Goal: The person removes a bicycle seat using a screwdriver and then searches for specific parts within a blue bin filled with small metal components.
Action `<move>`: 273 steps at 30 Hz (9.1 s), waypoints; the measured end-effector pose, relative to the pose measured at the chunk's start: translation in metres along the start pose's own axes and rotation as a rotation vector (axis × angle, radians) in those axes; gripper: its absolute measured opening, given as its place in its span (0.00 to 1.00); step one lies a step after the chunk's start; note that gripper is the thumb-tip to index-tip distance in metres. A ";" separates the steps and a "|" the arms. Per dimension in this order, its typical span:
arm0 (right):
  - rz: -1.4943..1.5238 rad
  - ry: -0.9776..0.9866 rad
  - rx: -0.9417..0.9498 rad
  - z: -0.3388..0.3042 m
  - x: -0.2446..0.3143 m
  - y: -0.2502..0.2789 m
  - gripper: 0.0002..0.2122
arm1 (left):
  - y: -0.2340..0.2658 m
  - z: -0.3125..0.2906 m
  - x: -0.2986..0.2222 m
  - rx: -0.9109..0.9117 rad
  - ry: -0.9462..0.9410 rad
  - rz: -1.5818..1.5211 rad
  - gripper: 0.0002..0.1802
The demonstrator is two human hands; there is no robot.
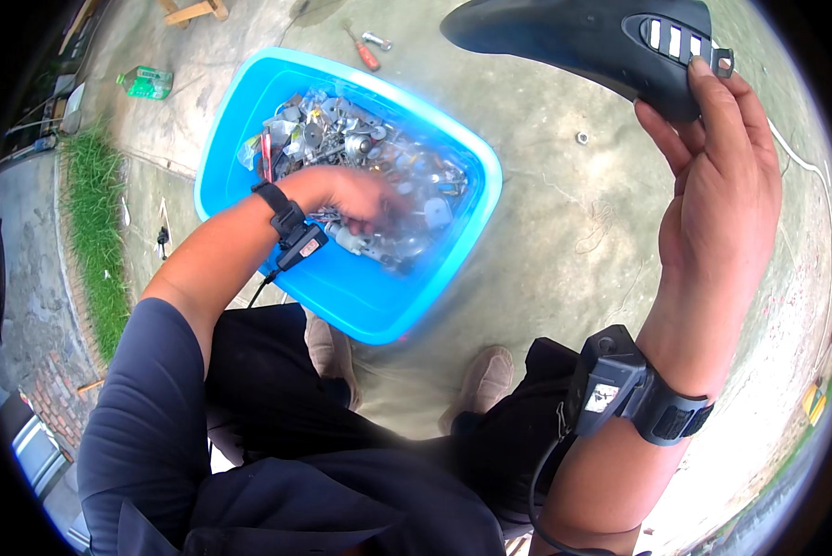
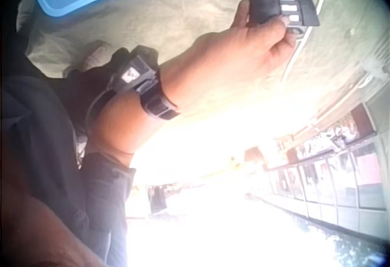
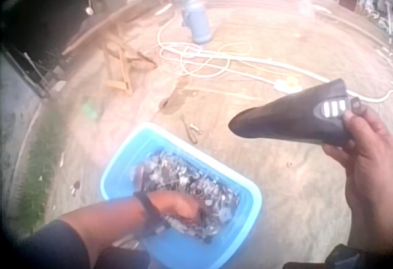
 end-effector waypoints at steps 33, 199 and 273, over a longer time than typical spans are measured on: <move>0.010 0.015 0.040 0.007 -0.004 -0.013 0.15 | -0.020 -0.002 -0.003 0.125 0.052 -0.079 0.19; 0.011 0.008 0.096 0.027 -0.017 -0.036 0.13 | 0.021 -0.094 0.024 -0.552 -0.336 -0.657 0.23; 0.021 0.000 0.123 0.024 -0.018 -0.047 0.11 | 0.021 -0.082 0.018 -0.282 0.132 0.418 0.17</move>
Point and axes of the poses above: each hand's wrist, its own z-axis towards the middle knuckle, its own y-axis out of the back of the hand, x = y × z, the point moved 1 cm from there along z, towards the middle knuckle, and after that the axes turned 14 degrees about -y, right-handed, at the moved point
